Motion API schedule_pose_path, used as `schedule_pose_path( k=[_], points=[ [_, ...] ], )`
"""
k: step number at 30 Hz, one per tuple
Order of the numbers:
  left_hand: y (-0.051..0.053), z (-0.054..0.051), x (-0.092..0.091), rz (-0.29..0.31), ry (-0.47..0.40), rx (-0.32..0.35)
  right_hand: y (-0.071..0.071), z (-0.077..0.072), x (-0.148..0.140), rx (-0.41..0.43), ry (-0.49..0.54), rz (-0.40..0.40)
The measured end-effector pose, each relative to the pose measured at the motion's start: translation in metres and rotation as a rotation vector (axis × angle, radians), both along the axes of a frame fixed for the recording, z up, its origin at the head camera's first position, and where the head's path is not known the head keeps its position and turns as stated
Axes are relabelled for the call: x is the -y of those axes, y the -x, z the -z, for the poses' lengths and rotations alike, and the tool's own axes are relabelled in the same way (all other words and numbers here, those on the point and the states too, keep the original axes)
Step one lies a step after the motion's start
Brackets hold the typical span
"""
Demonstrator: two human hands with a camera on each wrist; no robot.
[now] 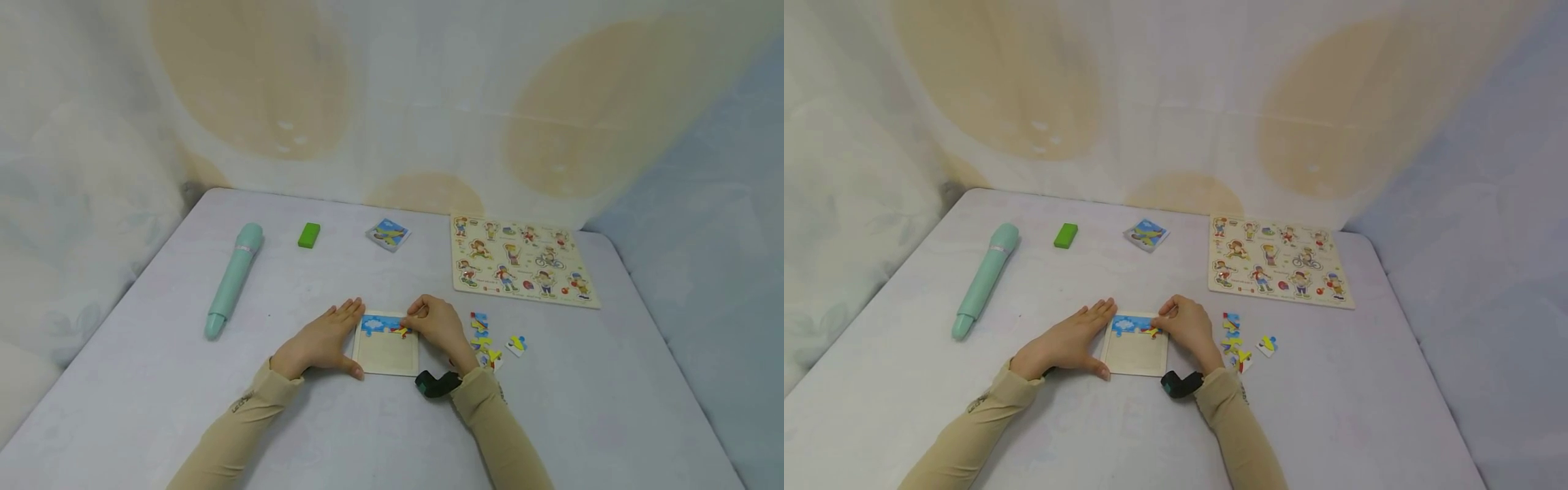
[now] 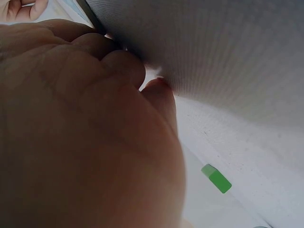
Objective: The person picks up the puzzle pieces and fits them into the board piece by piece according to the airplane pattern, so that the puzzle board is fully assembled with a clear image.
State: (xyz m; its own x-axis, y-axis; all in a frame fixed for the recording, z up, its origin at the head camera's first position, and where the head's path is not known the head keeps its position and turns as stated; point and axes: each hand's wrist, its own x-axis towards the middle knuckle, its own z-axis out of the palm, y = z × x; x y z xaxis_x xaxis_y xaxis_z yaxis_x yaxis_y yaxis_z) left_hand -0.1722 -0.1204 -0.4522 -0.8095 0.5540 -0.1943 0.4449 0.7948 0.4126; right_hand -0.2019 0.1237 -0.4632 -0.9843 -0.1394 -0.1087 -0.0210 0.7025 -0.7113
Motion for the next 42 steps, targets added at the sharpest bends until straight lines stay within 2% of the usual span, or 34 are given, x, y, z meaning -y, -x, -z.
schedule_pose_path(
  k=[5, 9, 12, 19, 30, 42],
  points=[
    [0.000, -0.001, -0.001, -0.001, -0.008, 0.004, 0.003, -0.004, -0.008, 0.038, 0.087, -0.037],
    [0.000, -0.002, -0.001, -0.001, -0.003, 0.000, 0.006, -0.010, -0.022, 0.069, 0.165, -0.030],
    [0.000, -0.003, -0.001, -0.001, -0.002, 0.001, 0.007, -0.015, -0.035, 0.068, 0.174, -0.016],
    [0.000, -0.002, -0.001, -0.001, -0.001, 0.003, 0.010, -0.022, -0.067, 0.093, 0.151, 0.013],
    [0.000, -0.001, 0.000, 0.000, 0.003, -0.007, 0.009, -0.026, -0.110, 0.149, 0.024, 0.015],
    [0.000, -0.001, 0.000, -0.001, 0.003, -0.006, 0.004, -0.026, -0.125, 0.184, 0.050, -0.032]
  ],
)
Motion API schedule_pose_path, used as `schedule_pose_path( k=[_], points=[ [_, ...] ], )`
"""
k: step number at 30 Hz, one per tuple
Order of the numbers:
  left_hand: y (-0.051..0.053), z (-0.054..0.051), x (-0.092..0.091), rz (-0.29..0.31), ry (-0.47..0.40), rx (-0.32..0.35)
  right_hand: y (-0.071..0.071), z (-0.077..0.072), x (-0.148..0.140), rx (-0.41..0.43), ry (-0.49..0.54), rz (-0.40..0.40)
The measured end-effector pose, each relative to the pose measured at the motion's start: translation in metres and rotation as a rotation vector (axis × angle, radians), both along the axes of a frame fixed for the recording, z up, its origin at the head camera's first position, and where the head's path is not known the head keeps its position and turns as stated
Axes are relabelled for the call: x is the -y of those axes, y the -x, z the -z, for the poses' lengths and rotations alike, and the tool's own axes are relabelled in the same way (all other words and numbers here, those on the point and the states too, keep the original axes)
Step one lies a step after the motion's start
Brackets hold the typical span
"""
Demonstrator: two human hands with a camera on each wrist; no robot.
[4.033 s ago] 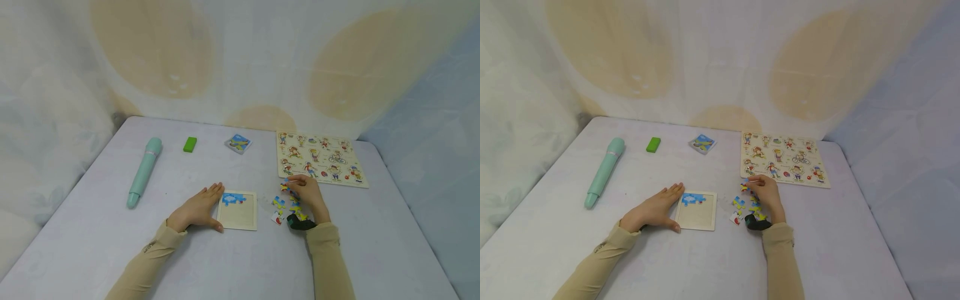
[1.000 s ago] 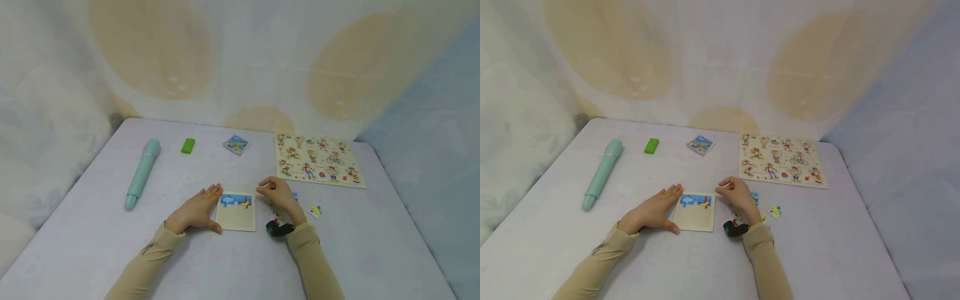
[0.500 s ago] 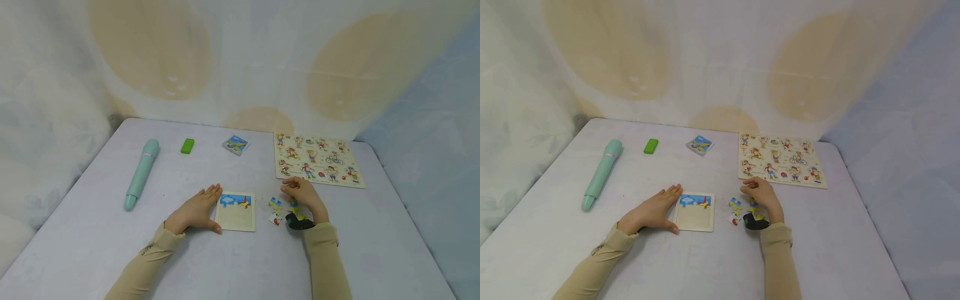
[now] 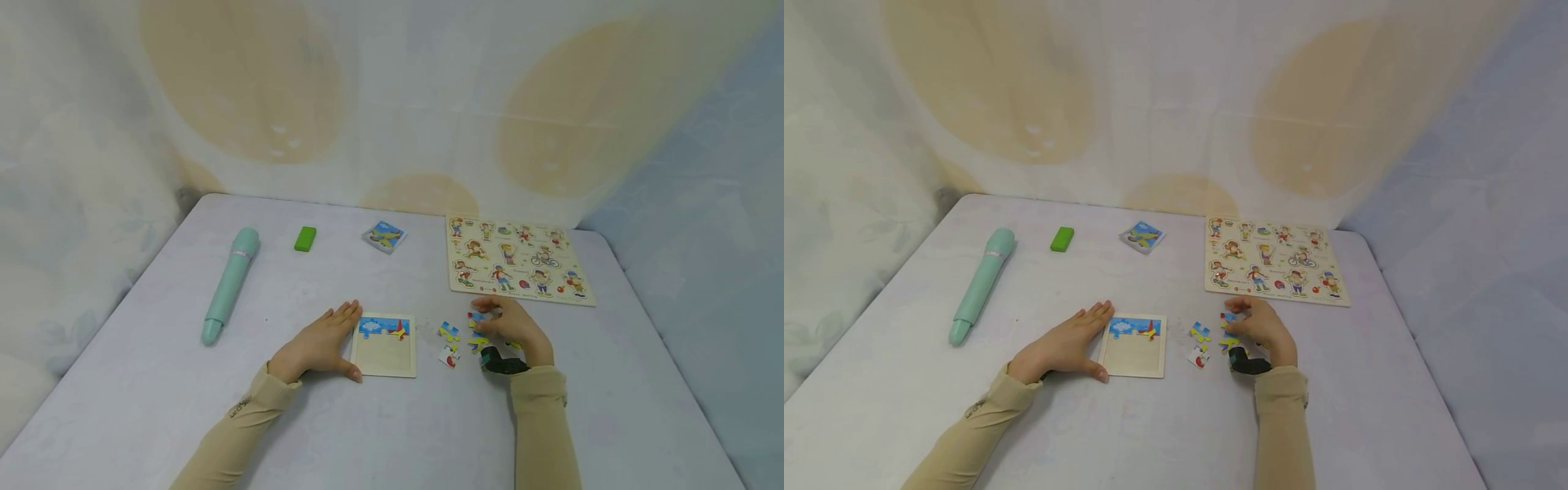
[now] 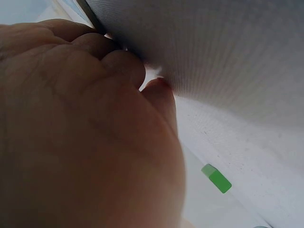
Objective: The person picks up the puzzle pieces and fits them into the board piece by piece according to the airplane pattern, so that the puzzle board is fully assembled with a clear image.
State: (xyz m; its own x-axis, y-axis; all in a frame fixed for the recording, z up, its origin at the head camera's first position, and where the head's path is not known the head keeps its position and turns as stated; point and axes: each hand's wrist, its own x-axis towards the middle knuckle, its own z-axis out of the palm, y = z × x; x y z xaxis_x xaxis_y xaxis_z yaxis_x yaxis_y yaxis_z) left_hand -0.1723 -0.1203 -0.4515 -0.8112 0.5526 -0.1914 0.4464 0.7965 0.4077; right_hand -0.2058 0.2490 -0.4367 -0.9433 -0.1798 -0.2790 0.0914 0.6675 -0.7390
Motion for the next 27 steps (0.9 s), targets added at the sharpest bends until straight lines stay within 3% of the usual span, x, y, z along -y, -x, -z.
schedule_pose_path(
  k=[7, 12, 21, 27],
  points=[
    [0.0002, 0.0015, -0.0002, 0.000, 0.001, 0.003, 0.0001, 0.0021, 0.0017, 0.007, 0.004, 0.004],
    [0.0000, 0.0014, 0.0001, 0.001, 0.000, -0.003, -0.0001, 0.0025, 0.0031, 0.007, -0.051, -0.005],
    [0.0002, 0.0006, -0.0002, 0.009, 0.008, -0.012, 0.0017, 0.0037, 0.0061, -0.009, -0.157, 0.135],
    [-0.0003, 0.0000, 0.0005, 0.016, 0.004, -0.026, 0.0020, 0.0037, 0.0084, -0.010, -0.164, 0.147]
  ],
)
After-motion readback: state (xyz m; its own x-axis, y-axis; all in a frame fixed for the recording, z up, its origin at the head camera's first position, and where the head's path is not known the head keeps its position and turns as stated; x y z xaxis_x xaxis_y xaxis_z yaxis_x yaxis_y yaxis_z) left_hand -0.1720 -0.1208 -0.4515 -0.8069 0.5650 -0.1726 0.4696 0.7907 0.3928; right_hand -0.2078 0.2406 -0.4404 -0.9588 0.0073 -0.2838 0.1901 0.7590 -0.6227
